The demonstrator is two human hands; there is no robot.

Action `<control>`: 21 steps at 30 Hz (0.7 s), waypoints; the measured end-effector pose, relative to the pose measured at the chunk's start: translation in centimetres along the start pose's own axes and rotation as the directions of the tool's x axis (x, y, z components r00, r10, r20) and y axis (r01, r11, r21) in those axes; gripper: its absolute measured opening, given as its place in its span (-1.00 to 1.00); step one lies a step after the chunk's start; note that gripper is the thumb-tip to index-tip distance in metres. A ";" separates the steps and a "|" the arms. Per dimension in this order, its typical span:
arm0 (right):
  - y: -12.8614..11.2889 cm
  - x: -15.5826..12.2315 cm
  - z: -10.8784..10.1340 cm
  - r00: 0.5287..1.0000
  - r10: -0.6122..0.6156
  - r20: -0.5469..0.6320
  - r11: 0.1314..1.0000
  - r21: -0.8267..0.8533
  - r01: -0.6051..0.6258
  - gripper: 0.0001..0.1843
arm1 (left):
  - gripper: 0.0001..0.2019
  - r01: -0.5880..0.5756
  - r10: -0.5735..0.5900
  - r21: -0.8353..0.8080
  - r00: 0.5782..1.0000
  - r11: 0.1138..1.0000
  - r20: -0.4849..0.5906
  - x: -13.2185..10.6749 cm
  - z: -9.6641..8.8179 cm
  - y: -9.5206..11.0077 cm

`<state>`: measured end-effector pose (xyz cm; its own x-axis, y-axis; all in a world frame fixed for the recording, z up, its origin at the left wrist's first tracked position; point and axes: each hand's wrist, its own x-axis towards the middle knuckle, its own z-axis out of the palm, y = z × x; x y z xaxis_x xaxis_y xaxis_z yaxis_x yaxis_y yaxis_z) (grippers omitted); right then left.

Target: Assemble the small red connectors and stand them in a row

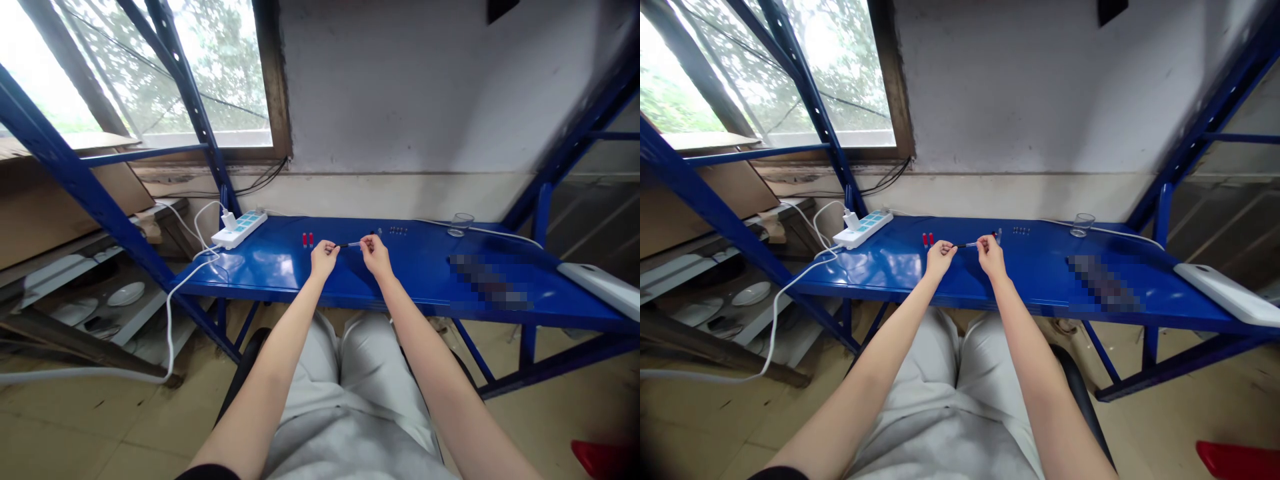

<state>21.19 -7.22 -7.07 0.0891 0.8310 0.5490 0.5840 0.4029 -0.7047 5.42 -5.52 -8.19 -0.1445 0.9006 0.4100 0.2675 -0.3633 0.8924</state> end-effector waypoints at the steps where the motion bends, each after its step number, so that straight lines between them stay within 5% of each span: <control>1: 0.1 0.0 0.0 1.000 0.003 0.000 1.000 0.010 -0.003 -0.76 | -0.90 0.000 0.000 0.003 1.000 1.000 -0.003 0.0 0.0 0.0; 8: 0.2 0.1 -0.1 0.999 0.039 -0.038 0.998 0.053 -0.037 -0.75 | -0.91 0.007 -0.007 0.028 1.000 1.000 -0.005 0.2 0.1 -0.4; 21: 0.5 0.5 0.1 0.986 0.146 -0.076 0.908 0.405 -0.104 -0.70 | -0.90 0.051 -0.049 -0.103 0.998 0.993 0.027 0.6 0.2 -1.2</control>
<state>21.45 -6.50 -7.20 0.2344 0.8496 0.4724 0.1944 0.4351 -0.8791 5.20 -4.49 -9.08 -0.1321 0.9233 0.3606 0.1603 -0.3392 0.9270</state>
